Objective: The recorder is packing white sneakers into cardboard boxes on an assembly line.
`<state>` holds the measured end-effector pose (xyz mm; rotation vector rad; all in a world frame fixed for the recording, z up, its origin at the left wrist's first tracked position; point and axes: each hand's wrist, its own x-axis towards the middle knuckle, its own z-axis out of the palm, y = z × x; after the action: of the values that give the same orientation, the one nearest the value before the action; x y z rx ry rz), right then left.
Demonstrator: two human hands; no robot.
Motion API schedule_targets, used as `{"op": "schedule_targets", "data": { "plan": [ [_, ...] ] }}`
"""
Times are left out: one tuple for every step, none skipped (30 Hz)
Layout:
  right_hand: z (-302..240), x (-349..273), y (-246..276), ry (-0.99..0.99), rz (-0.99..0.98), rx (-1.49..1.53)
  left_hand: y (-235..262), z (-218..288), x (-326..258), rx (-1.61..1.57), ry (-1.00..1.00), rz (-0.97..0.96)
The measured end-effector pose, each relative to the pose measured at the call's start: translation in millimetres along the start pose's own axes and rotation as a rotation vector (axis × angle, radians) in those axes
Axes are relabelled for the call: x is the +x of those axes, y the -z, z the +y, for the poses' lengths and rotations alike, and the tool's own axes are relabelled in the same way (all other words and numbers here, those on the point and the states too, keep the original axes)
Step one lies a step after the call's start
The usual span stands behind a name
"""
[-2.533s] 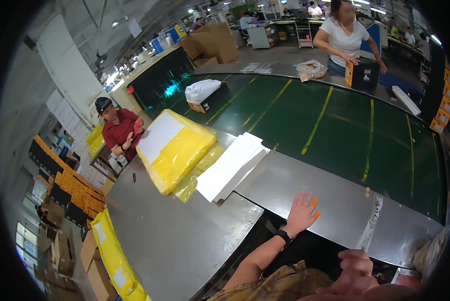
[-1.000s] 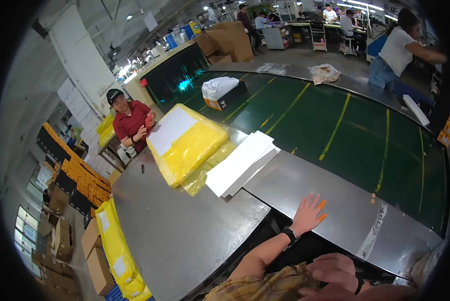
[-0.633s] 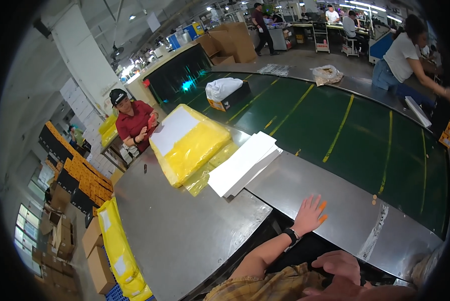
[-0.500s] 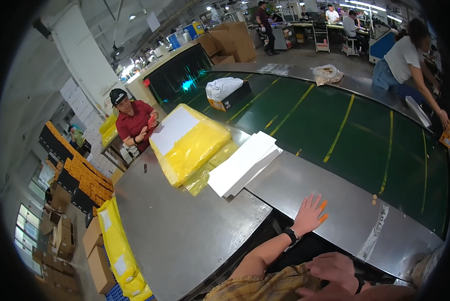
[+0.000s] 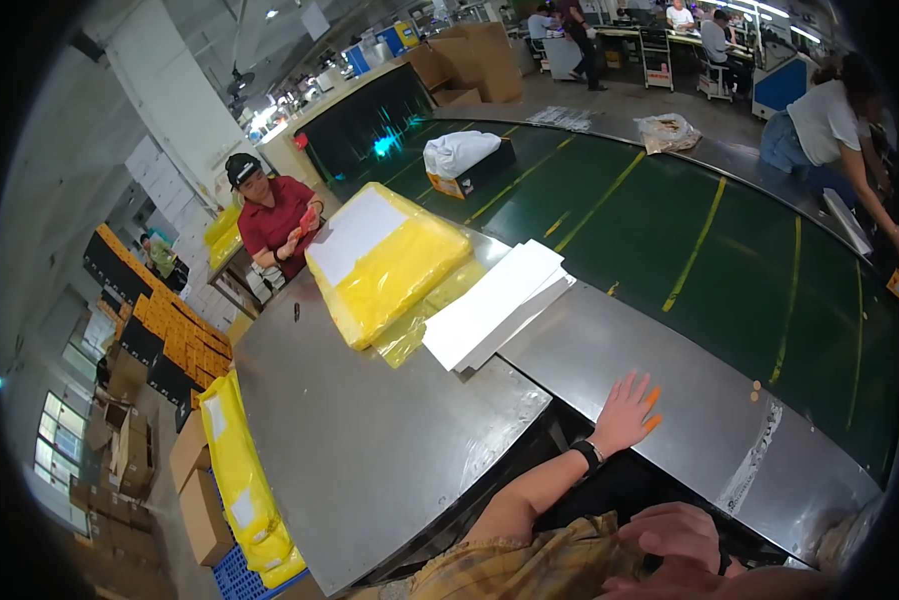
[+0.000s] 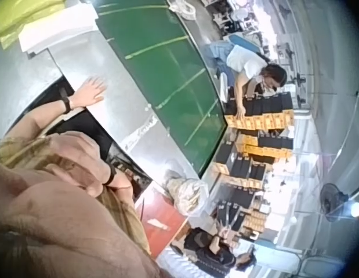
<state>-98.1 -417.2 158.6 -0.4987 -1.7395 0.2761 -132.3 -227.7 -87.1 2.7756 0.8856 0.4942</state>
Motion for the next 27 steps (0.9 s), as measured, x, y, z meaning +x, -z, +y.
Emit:
{"op": "schedule_targets", "data": {
  "plan": [
    [-1, 4, 0, -0.027, -0.004, 0.009, 0, -5, -3, 0.007, 0.017, 0.005],
    [-3, 9, 1, -0.054, -0.007, 0.014, 1, -10, -5, 0.014, 0.031, 0.011],
    [-3, 13, 2, -0.081, -0.011, 0.017, 2, -15, -8, 0.022, 0.047, 0.011],
    [-5, 15, 2, -0.116, -0.012, 0.004, 2, -15, -10, 0.03, 0.043, -0.022],
    [-4, 16, 4, -0.12, -0.012, 0.005, 2, -15, -11, 0.038, 0.038, -0.055],
    [0, 16, 6, -0.105, -0.061, 0.02, 0, -14, -11, 0.036, 0.04, -0.058],
    [4, 14, 7, -0.088, -0.109, 0.033, 0, -13, -10, 0.0, 0.039, -0.012],
    [8, 10, 6, -0.089, -0.108, 0.033, 0, -12, -9, -0.035, 0.039, 0.034],
    [13, 5, 4, -0.086, -0.178, -0.073, 1, -12, -9, -0.034, 0.041, 0.032],
    [19, -2, 3, -0.082, -0.249, -0.181, 3, -11, -9, -0.025, 0.047, 0.002],
    [27, -8, 3, -0.08, -0.247, -0.18, 5, -11, -8, -0.012, 0.054, -0.029],
    [37, -14, 4, -0.236, -0.19, -0.138, 5, -12, -8, -0.009, 0.057, -0.029],
    [47, -24, 6, -0.392, -0.132, -0.099, 3, -12, -9, -0.003, 0.053, -0.025],
    [60, -45, 9, -0.514, -0.086, -0.137, 2, -12, -9, 0.002, 0.05, -0.02],
    [71, -70, 15, -0.639, -0.037, -0.178, 2, -11, -9, 0.0, 0.047, -0.021],
    [80, -89, 20, -0.73, 0.019, -0.297, 2, -11, -9, -0.004, 0.042, -0.02],
    [87, -109, 27, -0.82, 0.072, -0.415, 3, -10, -9, -0.009, 0.041, -0.018],
    [94, -135, 39, -0.865, 0.136, -0.456, 3, -9, -9, -0.012, 0.044, -0.021],
    [99, -163, 55, -0.911, 0.199, -0.494, 3, -9, -10, -0.025, 0.042, -0.007],
    [99, -190, 73, -0.994, 0.243, -0.543, 3, -10, -10, -0.037, 0.041, 0.008],
    [99, -218, 92, -1.076, 0.291, -0.599, 2, -10, -7, -0.04, 0.043, 0.006],
    [98, -253, 113, -1.067, 0.303, -0.753, 1, -10, -6, -0.048, 0.038, 0.012],
    [97, -282, 128, -1.055, 0.312, -0.902, 0, -10, -6, -0.053, 0.037, 0.015],
    [94, -296, 136, -1.061, 0.305, -0.892, -1, -12, -7, -0.052, 0.047, 0.008],
    [89, -305, 143, -1.131, 0.271, -1.046, -1, -14, -8, -0.04, 0.049, 0.018],
    [84, -314, 148, -1.197, 0.238, -1.21, -1, -14, -8, -0.033, 0.042, 0.03],
    [85, -324, 145, -1.204, 0.234, -1.206, -1, -14, -9, -0.034, 0.046, 0.023]
  ]
}}
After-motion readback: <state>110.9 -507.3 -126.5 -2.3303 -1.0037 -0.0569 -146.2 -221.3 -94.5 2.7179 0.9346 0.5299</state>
